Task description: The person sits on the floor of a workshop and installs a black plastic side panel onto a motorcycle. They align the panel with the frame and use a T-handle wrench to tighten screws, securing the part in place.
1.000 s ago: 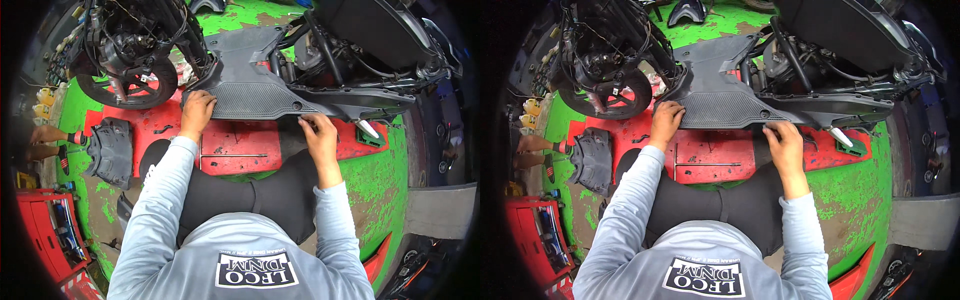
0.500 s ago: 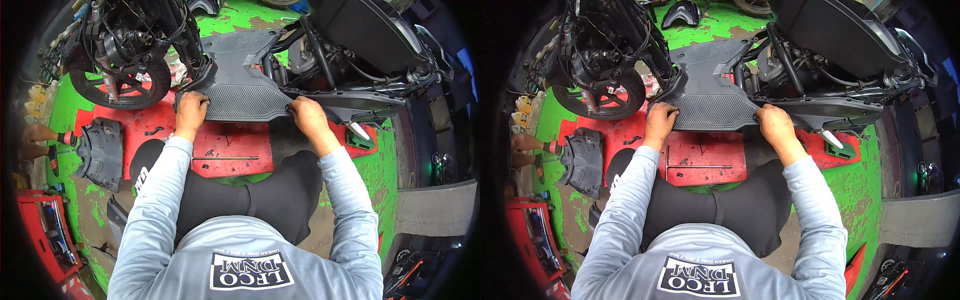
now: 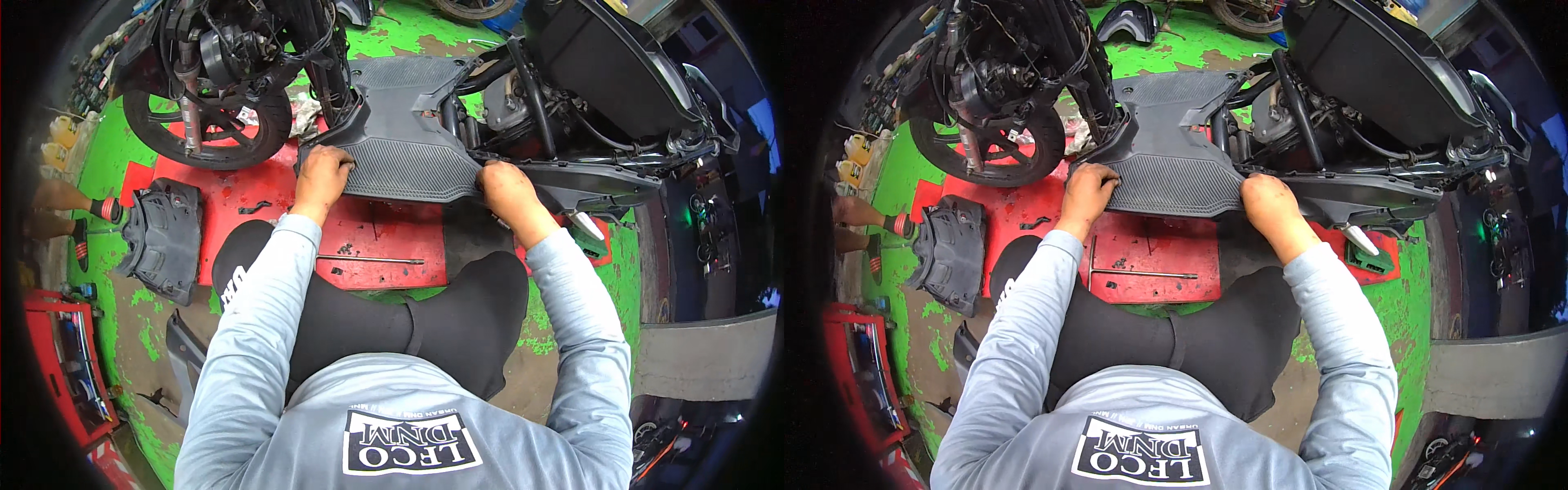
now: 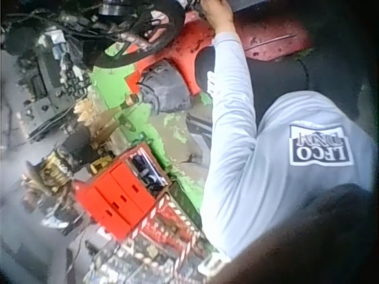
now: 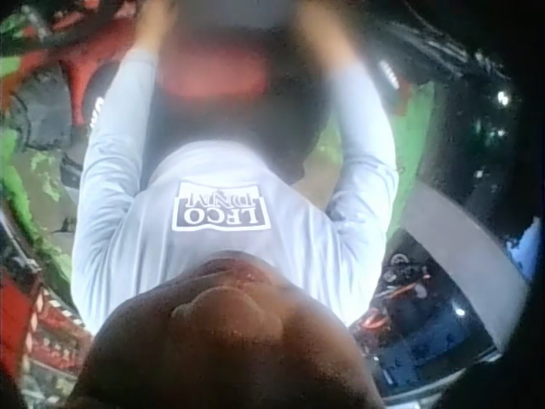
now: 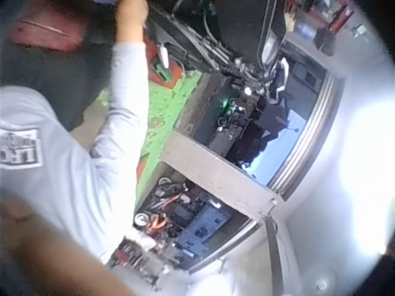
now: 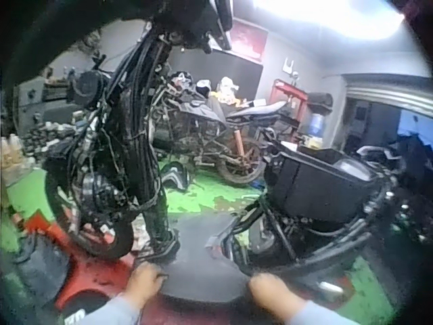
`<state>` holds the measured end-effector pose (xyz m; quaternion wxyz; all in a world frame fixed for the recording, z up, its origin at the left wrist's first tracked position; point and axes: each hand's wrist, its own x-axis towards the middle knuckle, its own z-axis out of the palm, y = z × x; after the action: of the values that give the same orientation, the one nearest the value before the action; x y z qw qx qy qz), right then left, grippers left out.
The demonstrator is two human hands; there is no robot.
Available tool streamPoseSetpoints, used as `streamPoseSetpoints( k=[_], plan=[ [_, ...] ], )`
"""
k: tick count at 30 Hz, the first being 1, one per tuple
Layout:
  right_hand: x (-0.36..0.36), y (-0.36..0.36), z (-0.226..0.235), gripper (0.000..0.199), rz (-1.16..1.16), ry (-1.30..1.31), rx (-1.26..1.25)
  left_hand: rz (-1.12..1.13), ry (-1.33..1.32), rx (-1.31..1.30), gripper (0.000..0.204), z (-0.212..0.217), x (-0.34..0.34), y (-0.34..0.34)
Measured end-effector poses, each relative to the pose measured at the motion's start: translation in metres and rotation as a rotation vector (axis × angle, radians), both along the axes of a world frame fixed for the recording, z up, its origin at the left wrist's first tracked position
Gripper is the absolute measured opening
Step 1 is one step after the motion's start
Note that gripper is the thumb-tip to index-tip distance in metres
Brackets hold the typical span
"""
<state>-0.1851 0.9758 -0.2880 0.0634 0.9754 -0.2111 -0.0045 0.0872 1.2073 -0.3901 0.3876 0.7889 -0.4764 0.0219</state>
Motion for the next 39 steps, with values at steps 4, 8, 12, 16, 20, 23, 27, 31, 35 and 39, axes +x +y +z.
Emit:
streamPoseSetpoints(
  k=[4, 8, 12, 16, 20, 23, 27, 31, 35, 39],
  plan=[
    [-0.001, 0.003, 0.002, 0.013, 0.006, 0.011, 0.023, 0.047, 0.034, -0.028, 0.014, -0.004, -0.005, 0.002],
    [-0.005, 0.007, 0.001, 0.011, 0.013, -0.027, -0.019, 0.091, -0.102, -0.046, 0.015, -0.008, -0.009, 0.007],
    [-0.009, 0.001, -0.005, 0.009, -0.006, -0.060, -0.032, 0.054, -0.091, -0.093, 0.014, -0.017, -0.009, 0.006],
    [-0.014, 0.005, -0.006, 0.010, -0.005, -0.087, -0.033, 0.017, -0.050, -0.115, 0.014, -0.019, -0.007, 0.007],
    [-0.017, 0.019, -0.006, 0.015, -0.031, -0.228, -0.021, 0.020, -0.064, -0.124, 0.014, -0.021, -0.004, 0.009],
    [-0.018, 0.019, -0.002, 0.018, -0.057, -0.262, 0.039, 0.014, -0.042, -0.142, 0.014, -0.019, -0.003, 0.007],
    [-0.020, 0.013, -0.003, 0.019, -0.045, -0.232, 0.036, 0.022, -0.043, -0.145, 0.014, -0.018, -0.004, 0.007],
    [-0.021, 0.012, -0.012, 0.022, -0.060, -0.235, -0.030, 0.027, -0.027, -0.135, 0.015, -0.018, -0.004, 0.006],
    [-0.025, 0.012, -0.018, 0.022, -0.030, -0.293, -0.029, 0.042, -0.030, -0.138, 0.016, -0.022, -0.004, 0.004],
    [-0.024, 0.015, -0.007, 0.015, -0.009, -0.251, 0.041, 0.045, -0.008, -0.137, 0.017, -0.023, -0.004, 0.006]
  ],
)
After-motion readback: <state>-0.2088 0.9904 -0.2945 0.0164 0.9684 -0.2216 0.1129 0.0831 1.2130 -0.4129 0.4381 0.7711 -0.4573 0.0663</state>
